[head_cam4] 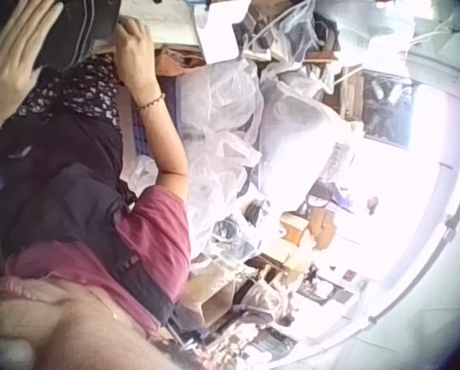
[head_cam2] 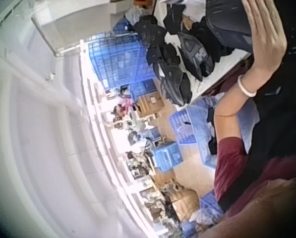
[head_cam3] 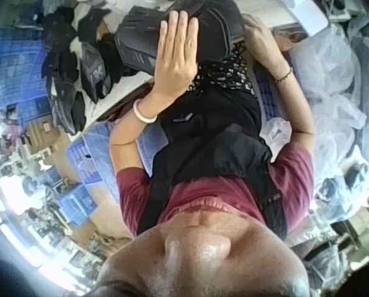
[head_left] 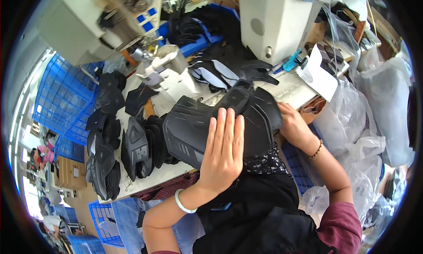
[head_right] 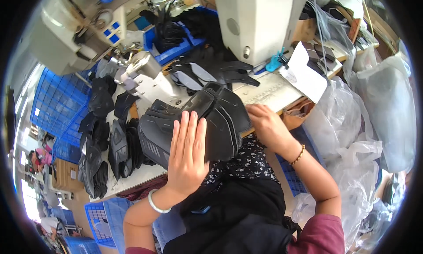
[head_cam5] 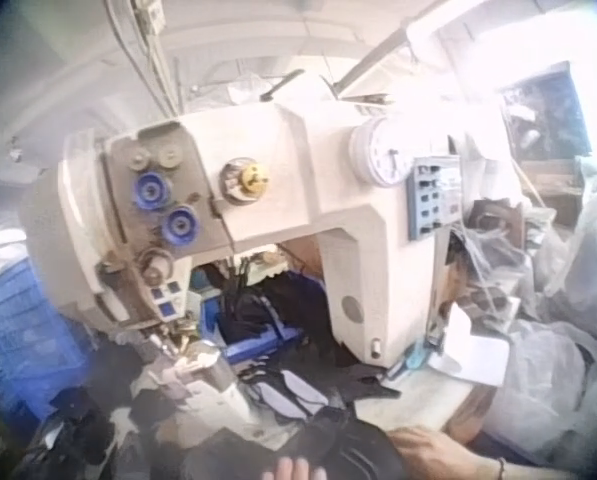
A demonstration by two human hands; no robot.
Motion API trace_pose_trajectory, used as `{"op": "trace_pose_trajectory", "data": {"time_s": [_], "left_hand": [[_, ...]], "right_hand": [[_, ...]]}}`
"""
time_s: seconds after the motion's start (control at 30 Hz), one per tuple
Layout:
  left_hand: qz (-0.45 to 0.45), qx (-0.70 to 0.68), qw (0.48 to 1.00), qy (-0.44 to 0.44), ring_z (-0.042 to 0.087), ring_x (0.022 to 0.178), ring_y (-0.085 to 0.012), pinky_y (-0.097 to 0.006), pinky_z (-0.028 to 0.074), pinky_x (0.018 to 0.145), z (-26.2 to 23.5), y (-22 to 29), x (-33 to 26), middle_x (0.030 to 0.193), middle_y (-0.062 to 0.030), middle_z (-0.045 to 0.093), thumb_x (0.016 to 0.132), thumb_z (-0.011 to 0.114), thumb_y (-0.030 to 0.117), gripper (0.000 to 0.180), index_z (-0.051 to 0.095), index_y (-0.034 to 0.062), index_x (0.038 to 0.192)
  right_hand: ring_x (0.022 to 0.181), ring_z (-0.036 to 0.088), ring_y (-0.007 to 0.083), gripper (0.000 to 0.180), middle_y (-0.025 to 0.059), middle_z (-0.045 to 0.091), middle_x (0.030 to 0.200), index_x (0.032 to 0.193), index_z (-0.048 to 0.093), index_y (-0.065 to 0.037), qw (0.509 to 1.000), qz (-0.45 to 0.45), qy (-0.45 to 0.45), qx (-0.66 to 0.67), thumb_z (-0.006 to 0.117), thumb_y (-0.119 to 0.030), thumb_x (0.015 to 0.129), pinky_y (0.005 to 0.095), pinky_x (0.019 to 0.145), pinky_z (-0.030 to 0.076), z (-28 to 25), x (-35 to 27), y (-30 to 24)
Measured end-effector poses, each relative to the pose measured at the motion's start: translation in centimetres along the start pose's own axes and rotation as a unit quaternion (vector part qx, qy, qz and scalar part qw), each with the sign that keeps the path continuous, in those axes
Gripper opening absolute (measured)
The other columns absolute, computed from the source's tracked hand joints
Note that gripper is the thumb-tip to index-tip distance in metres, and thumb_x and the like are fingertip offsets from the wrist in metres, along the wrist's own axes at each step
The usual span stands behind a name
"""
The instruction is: Trimming excess material from black shoe upper components using a hand trimmer.
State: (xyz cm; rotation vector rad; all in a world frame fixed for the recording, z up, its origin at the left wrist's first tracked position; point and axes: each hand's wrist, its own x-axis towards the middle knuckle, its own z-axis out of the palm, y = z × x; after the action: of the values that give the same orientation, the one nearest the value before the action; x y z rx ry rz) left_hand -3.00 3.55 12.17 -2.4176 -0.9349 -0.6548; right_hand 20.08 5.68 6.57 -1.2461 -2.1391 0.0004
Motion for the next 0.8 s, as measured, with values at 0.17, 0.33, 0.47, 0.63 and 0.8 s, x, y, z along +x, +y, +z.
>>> {"op": "trace_pose_trajectory", "data": {"time_s": [0.17,0.33,0.47,0.63,0.8], "left_hand": [[-0.054,-0.026,0.991,-0.116,0.039,0.129,-0.0358,-0.047,0.028,0.11,4.7,0.4,-0.4,0.131,-0.027,0.045,0.085,0.045,0.003,0.047,0.041,-0.0118,0.129],[-0.088,-0.183,0.952,-0.228,0.022,0.137,-0.0369,-0.049,0.02,0.11,2.9,-1.3,0.6,0.144,-0.0289,0.024,0.079,0.067,0.034,0.084,0.027,-0.0109,0.137],[-0.139,-0.262,0.95,-0.102,0.043,0.11,-0.0348,-0.042,0.034,0.098,4.0,-2.5,0.2,0.124,-0.0212,0.044,0.084,0.065,0.024,0.056,0.045,-0.0072,0.126],[-0.122,-0.277,0.947,-0.108,0.047,0.103,-0.0253,-0.037,0.038,0.088,4.1,-2.5,0.7,0.109,-0.0106,0.053,0.078,0.072,0.023,0.049,0.053,0.0013,0.118],[-0.186,-0.301,0.931,-0.091,0.047,0.1,-0.0265,-0.038,0.036,0.087,4.3,-1.8,1.2,0.105,-0.0106,0.05,0.079,0.071,0.031,0.053,0.051,-0.0012,0.117]], "right_hand": [[0.104,0.054,0.031,0.029,0.0145,0.059,0.109,0.101,0.063,0.0,0.999,0.029,0.031,0.005,0.055,0.006,0.073,0.0378,0.091,0.044,-2.3,-0.7,3.2],[0.064,0.056,0.0212,0.021,0.01,0.056,0.087,0.092,0.063,0.0,0.962,0.182,0.083,0.184,0.071,-0.015,0.08,0.0282,0.059,0.047,-2.9,0.2,-1.7],[0.061,0.057,0.0226,0.033,0.0107,0.054,0.086,0.099,0.059,-0.002,0.957,0.196,0.022,0.215,0.074,-0.022,0.077,0.0317,0.059,0.049,-2.0,1.3,-5.9],[0.064,0.055,0.0177,0.035,0.0088,0.051,0.09,0.103,0.055,-0.004,0.944,0.242,0.048,0.218,0.073,-0.018,0.078,0.0307,0.06,0.048,1.0,0.7,-5.5],[0.06,0.043,0.011,0.029,0.0032,0.046,0.084,0.103,0.058,-0.004,0.913,0.269,0.095,0.293,0.072,-0.011,0.078,0.024,0.058,0.042,2.2,0.3,-5.2]]}}
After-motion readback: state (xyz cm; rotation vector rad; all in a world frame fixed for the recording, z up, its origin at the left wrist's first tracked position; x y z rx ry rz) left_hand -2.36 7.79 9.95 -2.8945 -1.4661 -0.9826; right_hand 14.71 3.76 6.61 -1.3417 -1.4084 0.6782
